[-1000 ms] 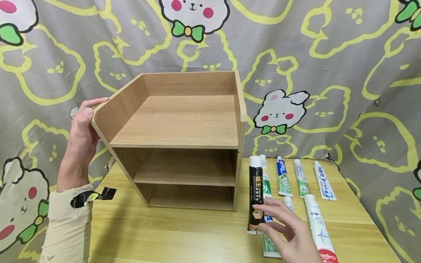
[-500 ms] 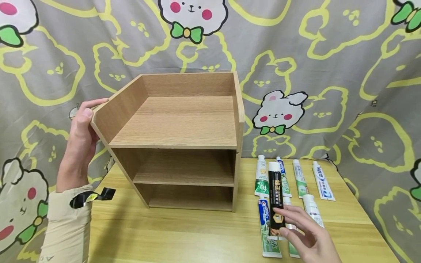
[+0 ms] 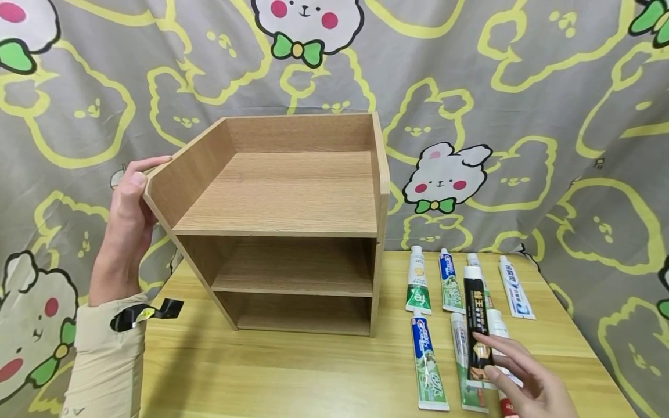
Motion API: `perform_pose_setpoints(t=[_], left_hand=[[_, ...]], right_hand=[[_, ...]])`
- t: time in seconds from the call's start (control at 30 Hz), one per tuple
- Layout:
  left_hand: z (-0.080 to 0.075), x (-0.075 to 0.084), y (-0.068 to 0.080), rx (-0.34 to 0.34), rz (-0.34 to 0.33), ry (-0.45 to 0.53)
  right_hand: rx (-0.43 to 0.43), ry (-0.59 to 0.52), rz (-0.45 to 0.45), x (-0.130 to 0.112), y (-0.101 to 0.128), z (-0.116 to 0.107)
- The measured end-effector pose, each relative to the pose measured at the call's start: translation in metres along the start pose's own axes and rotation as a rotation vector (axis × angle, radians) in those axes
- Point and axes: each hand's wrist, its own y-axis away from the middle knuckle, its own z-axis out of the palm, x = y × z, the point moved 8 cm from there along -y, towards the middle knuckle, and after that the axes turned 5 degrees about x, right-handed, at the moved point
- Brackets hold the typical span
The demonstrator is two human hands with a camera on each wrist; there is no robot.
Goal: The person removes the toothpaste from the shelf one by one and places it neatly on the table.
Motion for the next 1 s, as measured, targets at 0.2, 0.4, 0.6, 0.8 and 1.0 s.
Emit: perform_pose_setpoints(t=[0.2,0.4,0.6,0.8,1.0], left_hand=[[0.002,-0.001,-0.001,-0.013,-0.001,0.009],[0.002,-0.001,0.0,-0.012,0.0,0.011],[0.002,0.0,0.0,-0.024,0.002,0.004],[0.001,0.001,0.0,-0.02,0.002,0.005],[0.0,0.0,0.0,-0.009,-0.002,0.014]], right_hand=[[0.0,0.02,0.055,0.028,0.007,-0.011],[-0.007,0.065,0.166,0.058,0.013,-0.022],[-0.042,0.084,0.29,0.094,0.022,-0.04],[-0.115,0.098,0.472,0.136,0.03,-0.056],[-0.211,0.019,0.626,0.166,0.038,-0.058]])
